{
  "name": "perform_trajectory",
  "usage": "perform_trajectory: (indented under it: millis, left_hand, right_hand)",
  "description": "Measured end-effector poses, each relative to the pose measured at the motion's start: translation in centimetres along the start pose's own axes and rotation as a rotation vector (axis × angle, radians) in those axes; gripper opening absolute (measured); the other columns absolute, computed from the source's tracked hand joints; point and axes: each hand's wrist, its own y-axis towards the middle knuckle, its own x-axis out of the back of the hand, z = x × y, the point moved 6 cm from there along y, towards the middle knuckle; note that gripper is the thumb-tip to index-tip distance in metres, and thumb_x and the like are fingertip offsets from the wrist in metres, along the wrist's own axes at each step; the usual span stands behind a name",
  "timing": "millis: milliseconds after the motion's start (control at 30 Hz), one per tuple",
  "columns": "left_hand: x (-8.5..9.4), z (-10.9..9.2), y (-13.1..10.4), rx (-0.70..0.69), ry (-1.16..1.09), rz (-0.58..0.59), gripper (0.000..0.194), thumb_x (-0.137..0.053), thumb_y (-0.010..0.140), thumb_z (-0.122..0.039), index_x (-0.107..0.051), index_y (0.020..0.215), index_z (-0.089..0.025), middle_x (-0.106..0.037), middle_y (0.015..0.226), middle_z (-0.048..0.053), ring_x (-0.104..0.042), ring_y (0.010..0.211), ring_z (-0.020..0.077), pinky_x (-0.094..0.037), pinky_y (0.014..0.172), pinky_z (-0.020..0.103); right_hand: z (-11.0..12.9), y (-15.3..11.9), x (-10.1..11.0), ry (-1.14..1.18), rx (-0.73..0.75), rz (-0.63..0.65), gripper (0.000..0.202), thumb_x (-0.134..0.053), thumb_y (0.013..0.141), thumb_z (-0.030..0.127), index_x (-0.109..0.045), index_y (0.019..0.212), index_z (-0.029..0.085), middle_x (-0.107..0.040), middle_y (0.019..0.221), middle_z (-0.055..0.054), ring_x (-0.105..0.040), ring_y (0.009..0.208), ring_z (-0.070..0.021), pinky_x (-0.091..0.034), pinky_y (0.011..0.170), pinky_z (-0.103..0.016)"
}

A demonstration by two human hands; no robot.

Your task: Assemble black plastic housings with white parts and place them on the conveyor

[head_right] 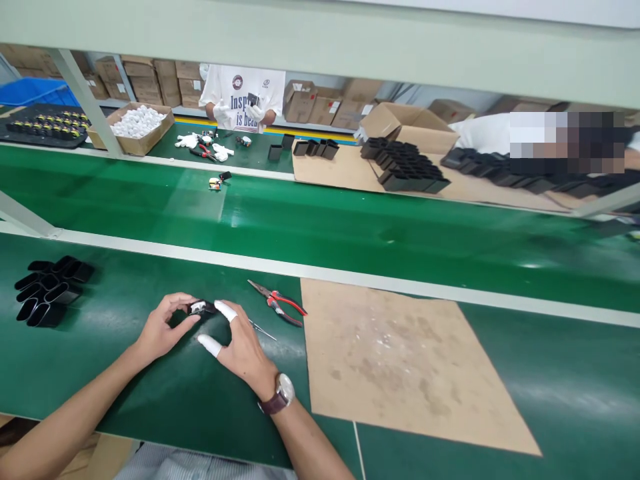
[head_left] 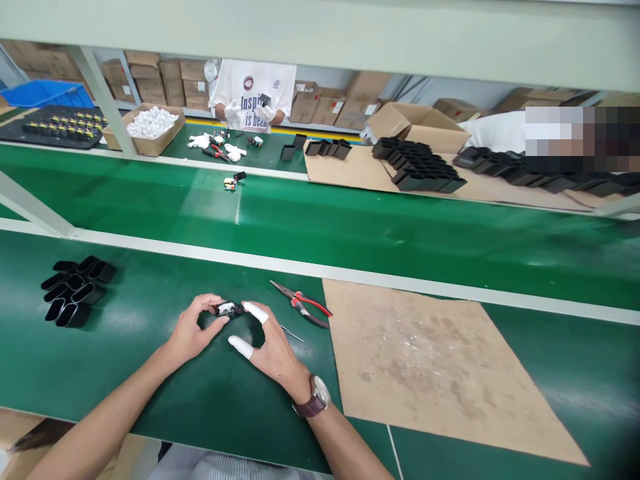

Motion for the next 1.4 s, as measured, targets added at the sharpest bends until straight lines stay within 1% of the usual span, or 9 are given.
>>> perform_trajectory:
  millis: [133, 333, 567, 633, 700, 800, 900, 1100, 1400]
  left_hand:
    - [0.2, 0.1, -0.2, -0.030, 0.090, 0.077, 0.043, -0.088, 0.082, -0.027, -0.073, 0.122, -0.027, -0.075, 0.114, 0.007, -0.070, 0.098, 0.0234, -0.054, 0.100, 0.038]
    - [0.2, 0.5, -0.4, -0.011, 0.124, 0.095, 0.041, -0.087, 0.083, -0.028, -0.074, 0.122, -0.028, -0.075, 0.121, 0.007, -0.068, 0.120, 0.0292, -0.049, 0.112, 0.043]
    - [-0.3, 0.1, -0.4, -0.107, 0.228, 0.200, 0.033, -0.077, 0.093, -0.028, -0.073, 0.125, -0.028, -0.074, 0.123, 0.008, -0.068, 0.118, 0.0276, -0.053, 0.106, 0.041]
    - [-0.4, -0.1, -0.3, -0.093, 0.143, 0.199, 0.027, -0.077, 0.093, -0.028, -0.076, 0.120, -0.027, -0.076, 0.119, 0.009, -0.069, 0.114, 0.0273, -0.054, 0.104, 0.040]
    - [0.0, 0.0, 0.1, 0.017, -0.063, 0.137, 0.020, -0.080, 0.092, -0.032, -0.077, 0.110, -0.024, -0.078, 0.111, 0.009, -0.072, 0.105, 0.0262, -0.058, 0.098, 0.039]
    - [0.3, 1.0, 0.4, 0.281, -0.520, 0.063, 0.026, -0.084, 0.089, -0.036, -0.072, 0.105, -0.019, -0.078, 0.098, 0.007, -0.076, 0.086, 0.0211, -0.064, 0.082, 0.034]
    - [0.5, 1.5, 0.7, 0.421, -0.818, 0.029, 0.033, -0.088, 0.086, -0.033, -0.066, 0.105, -0.017, -0.079, 0.096, 0.007, -0.077, 0.082, 0.0189, -0.065, 0.079, 0.031]
    - [1.0, 2.0, 0.9, 0.447, -0.916, -0.025, 0.039, -0.089, 0.085, -0.034, -0.064, 0.109, -0.016, -0.079, 0.106, 0.010, -0.079, 0.087, 0.0178, -0.065, 0.080, 0.025]
    - [1.1, 1.7, 1.0, 0.447, -0.948, -0.055, 0.040, -0.091, 0.083, -0.035, -0.065, 0.107, -0.017, -0.079, 0.109, 0.009, -0.078, 0.089, 0.0154, -0.064, 0.084, 0.021]
  right_hand:
    - [0.0, -0.1, -0.5, 0.002, 0.039, 0.017, 0.054, -0.066, 0.100, 0.025, -0.045, 0.150, 0.027, -0.061, 0.140, -0.013, -0.060, 0.132, -0.0264, -0.056, 0.111, -0.051]
    - [0.4, 0.5, -1.3, -0.064, 0.125, 0.050, 0.046, -0.056, 0.103, 0.016, -0.051, 0.147, 0.027, -0.064, 0.131, -0.011, -0.063, 0.122, -0.0254, -0.059, 0.104, -0.048]
    - [0.9, 0.6, -1.7, -0.245, 0.160, 0.166, 0.046, -0.051, 0.103, 0.015, -0.053, 0.148, 0.024, -0.062, 0.127, -0.014, -0.063, 0.115, -0.0288, -0.061, 0.096, -0.049]
    - [0.5, 0.4, -1.2, -0.189, 0.123, 0.147, 0.052, -0.054, 0.104, 0.020, -0.044, 0.155, 0.025, -0.061, 0.131, -0.014, -0.063, 0.119, -0.0285, -0.061, 0.099, -0.049]
    - [-0.2, 0.2, -0.4, -0.143, 0.068, 0.074, 0.057, -0.057, 0.105, 0.024, -0.037, 0.158, 0.025, -0.060, 0.136, -0.015, -0.062, 0.124, -0.0281, -0.059, 0.104, -0.050]
    - [-1.0, -0.1, 0.9, -0.197, 0.054, -0.053, 0.053, -0.059, 0.104, 0.024, -0.043, 0.155, 0.027, -0.062, 0.134, -0.014, -0.063, 0.124, -0.0283, -0.058, 0.104, -0.051]
    - [-1.4, -0.2, 1.2, -0.274, 0.101, -0.092, 0.048, -0.059, 0.104, 0.022, -0.050, 0.150, 0.027, -0.065, 0.126, -0.013, -0.066, 0.116, -0.0283, -0.059, 0.098, -0.050]
    - [-1.1, 0.0, 0.8, -0.328, 0.181, -0.086, 0.042, -0.057, 0.103, 0.018, -0.057, 0.144, 0.026, -0.069, 0.119, -0.011, -0.068, 0.105, -0.0275, -0.060, 0.089, -0.047]
    - [-1.3, -0.2, 0.8, -0.365, 0.194, -0.076, 0.037, -0.056, 0.103, 0.017, -0.061, 0.139, 0.025, -0.069, 0.122, -0.012, -0.068, 0.108, -0.0284, -0.060, 0.089, -0.048]
